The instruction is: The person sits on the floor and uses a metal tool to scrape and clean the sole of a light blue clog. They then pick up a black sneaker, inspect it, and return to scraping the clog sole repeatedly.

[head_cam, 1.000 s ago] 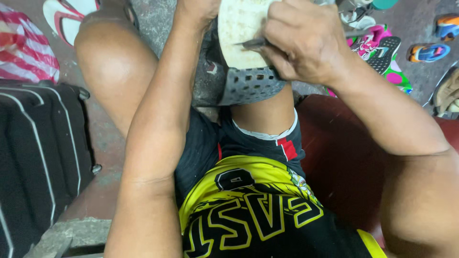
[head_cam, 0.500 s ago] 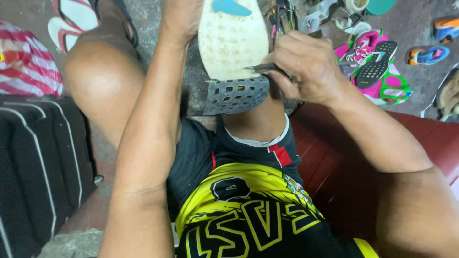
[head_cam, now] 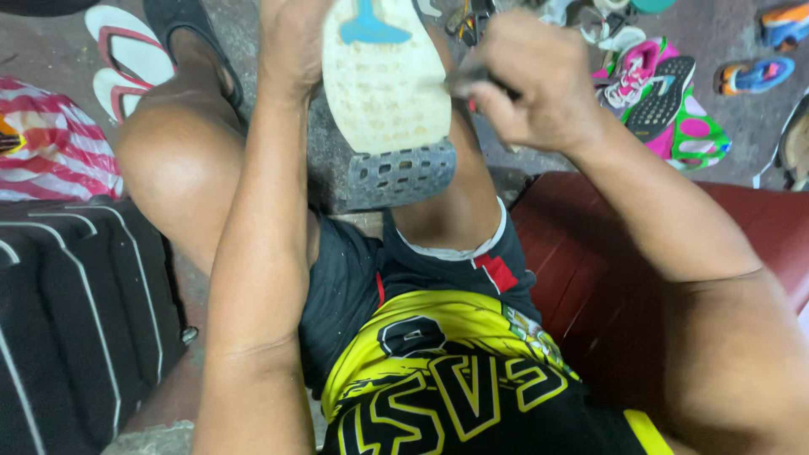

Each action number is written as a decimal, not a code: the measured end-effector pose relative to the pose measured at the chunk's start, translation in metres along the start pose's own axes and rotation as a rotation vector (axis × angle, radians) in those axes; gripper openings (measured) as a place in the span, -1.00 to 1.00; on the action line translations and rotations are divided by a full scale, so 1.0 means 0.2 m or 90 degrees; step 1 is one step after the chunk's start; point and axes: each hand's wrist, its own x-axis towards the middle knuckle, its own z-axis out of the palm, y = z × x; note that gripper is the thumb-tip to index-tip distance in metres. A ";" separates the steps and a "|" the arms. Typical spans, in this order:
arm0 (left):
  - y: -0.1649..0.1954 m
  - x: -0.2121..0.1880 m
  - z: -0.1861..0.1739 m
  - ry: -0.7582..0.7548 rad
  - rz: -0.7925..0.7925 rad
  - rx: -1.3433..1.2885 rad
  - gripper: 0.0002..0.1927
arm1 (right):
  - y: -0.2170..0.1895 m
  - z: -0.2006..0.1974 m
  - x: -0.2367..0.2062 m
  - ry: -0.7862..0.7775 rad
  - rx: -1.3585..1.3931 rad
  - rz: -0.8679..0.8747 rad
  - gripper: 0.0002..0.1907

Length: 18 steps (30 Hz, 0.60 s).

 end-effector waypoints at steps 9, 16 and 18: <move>0.28 -0.04 0.07 -0.209 -0.008 -0.202 -0.68 | 0.11 0.03 0.15 0.112 -0.072 0.019 -0.82; 0.33 -0.05 0.09 -0.175 0.003 -0.105 -0.59 | -0.11 0.00 0.25 0.125 -0.177 0.029 -0.80; 0.33 -0.04 0.10 -0.153 0.051 -0.050 -0.60 | -0.11 0.01 0.24 0.092 -0.155 0.043 -0.75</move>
